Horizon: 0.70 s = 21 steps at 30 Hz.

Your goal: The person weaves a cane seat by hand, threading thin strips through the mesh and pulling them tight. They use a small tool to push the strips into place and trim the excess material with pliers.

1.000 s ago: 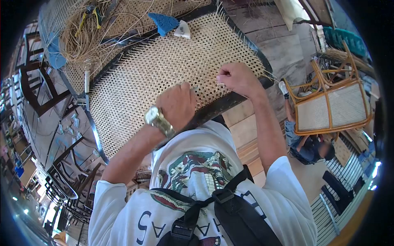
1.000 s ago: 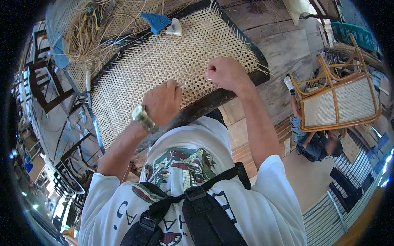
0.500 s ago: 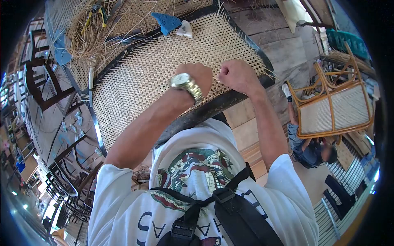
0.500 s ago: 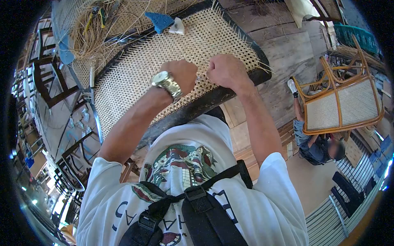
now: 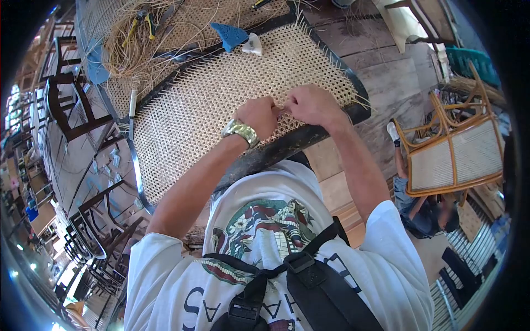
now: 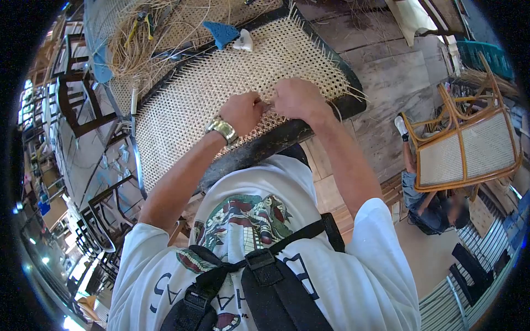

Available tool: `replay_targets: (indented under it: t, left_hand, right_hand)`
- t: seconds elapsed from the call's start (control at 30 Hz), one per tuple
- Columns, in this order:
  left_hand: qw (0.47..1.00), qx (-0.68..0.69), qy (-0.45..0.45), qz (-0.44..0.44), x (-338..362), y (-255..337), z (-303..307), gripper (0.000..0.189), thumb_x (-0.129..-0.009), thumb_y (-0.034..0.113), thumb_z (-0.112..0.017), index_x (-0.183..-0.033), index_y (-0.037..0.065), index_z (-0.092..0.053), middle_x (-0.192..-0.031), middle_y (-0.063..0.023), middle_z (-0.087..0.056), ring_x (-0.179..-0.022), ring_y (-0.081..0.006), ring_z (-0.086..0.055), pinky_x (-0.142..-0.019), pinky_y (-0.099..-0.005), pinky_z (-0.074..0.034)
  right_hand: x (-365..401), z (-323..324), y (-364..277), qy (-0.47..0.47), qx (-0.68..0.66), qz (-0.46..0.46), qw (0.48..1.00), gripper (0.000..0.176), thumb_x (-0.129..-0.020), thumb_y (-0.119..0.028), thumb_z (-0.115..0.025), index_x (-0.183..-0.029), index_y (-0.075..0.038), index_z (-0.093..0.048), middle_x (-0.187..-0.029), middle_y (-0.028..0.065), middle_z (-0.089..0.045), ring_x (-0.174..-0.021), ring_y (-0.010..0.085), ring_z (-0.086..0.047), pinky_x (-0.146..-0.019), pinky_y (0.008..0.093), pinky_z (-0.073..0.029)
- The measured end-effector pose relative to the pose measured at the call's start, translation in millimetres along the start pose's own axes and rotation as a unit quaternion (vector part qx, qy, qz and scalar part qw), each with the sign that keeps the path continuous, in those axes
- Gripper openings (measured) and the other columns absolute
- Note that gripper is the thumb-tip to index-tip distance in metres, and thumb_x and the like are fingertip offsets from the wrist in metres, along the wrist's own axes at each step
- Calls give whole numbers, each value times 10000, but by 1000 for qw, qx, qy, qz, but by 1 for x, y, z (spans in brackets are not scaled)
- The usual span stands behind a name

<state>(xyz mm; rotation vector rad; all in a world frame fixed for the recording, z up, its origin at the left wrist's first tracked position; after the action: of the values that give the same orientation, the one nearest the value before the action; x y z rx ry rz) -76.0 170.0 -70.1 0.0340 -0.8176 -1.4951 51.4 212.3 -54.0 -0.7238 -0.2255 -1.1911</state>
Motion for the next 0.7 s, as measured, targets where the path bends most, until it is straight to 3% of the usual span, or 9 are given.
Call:
replay_targets:
  t: [0.1, 0.23, 0.3, 0.4, 0.5, 0.53, 0.6, 0.63, 0.7]
  left_hand:
    - [994, 27, -108, 16, -19, -7, -12, 323, -923, 305, -555, -893, 32, -725, -786, -194, -707, -763, -372, -694, -744, -485, -537]
    - [990, 59, -128, 2, -25, -10, -18, 366, -921, 347, -550, -876, 29, -727, -751, -188, -702, -760, -344, -699, -749, -478, -535]
    - [999, 5, -50, 14, -27, -13, -12, 436, -911, 444, -589, -841, 39, -734, -722, -174, -699, -729, -322, -702, -709, -453, -546]
    - [996, 7, -78, 32, -21, -9, -8, 527, -855, 565, -646, -808, 48, -734, -698, -165, -694, -708, -314, -698, -690, -435, -549]
    - [993, 14, -114, 28, -27, -11, -6, 529, -779, 611, -705, -881, 95, -759, -823, -163, -723, -787, -324, -708, -729, -431, -556]
    - [991, 13, -133, 19, -27, -6, 1, 501, -758, 583, -729, -950, 122, -777, -926, -178, -738, -860, -340, -718, -769, -438, -564]
    - [990, -62, -128, 16, -25, 0, 19, 512, -762, 588, -720, -933, 109, -771, -898, -169, -739, -853, -330, -719, -748, -431, -566]
    - [991, -89, -92, -31, -23, 5, 34, 516, -790, 600, -705, -873, 92, -753, -782, -130, -715, -724, -281, -692, -657, -402, -540]
    - [991, -93, -45, -81, -14, 9, 68, 523, -817, 601, -701, -826, 79, -732, -658, -80, -688, -577, -220, -652, -543, -360, -501]
  right_hand:
    - [6, 12, 5, 30, -23, -7, 999, 176, -834, -243, -666, -842, -69, -690, -837, 162, -695, -814, 351, -675, -724, 463, -510]
    - [0, -2, 5, -23, -24, 16, 999, 250, -851, -289, -640, -910, -57, -713, -978, 210, -704, -948, 388, -676, -852, 496, -521]
    - [0, -4, 4, -17, -18, 35, 999, 261, -861, -294, -645, -923, -50, -713, -977, 216, -701, -938, 390, -674, -836, 481, -525]
    - [0, 2, 9, 5, -94, 60, 994, 197, -884, -228, -654, -917, -39, -698, -835, 170, -689, -778, 308, -670, -716, 410, -516]
    - [-1, 15, 11, 71, -154, 62, 984, 246, -939, -250, -632, -986, -13, -680, -852, 135, -694, -748, 226, -652, -705, 365, -513]
    - [-6, 17, 8, 76, -155, 65, 983, 246, -939, -250, -632, -986, -13, -680, -852, 135, -694, -748, 226, -652, -705, 365, -513]
    - [-12, 10, -1, 93, -300, 71, 947, 304, -941, -298, -611, -1016, -11, -676, -949, 178, -713, -869, 302, -689, -788, 411, -527]
    - [-22, -2, -11, 64, -376, 114, 917, 338, -982, -345, -599, -1022, -19, -675, -891, 98, -707, -815, 207, -656, -752, 355, -520]
    - [-19, -18, -20, -25, -433, 154, 888, 356, -997, -369, -585, -1010, -27, -683, -859, 59, -683, -797, 168, -627, -733, 329, -512]
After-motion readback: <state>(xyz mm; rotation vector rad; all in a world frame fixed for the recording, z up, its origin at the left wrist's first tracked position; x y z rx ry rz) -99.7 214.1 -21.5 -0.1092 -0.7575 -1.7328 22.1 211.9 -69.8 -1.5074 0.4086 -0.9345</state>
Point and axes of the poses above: each hand's wrist, its own x-axis away from the middle knuckle, its own z-axis out of the back of the hand, y = z × x, the point moved 9 cm from there along -x, towards the middle knuckle
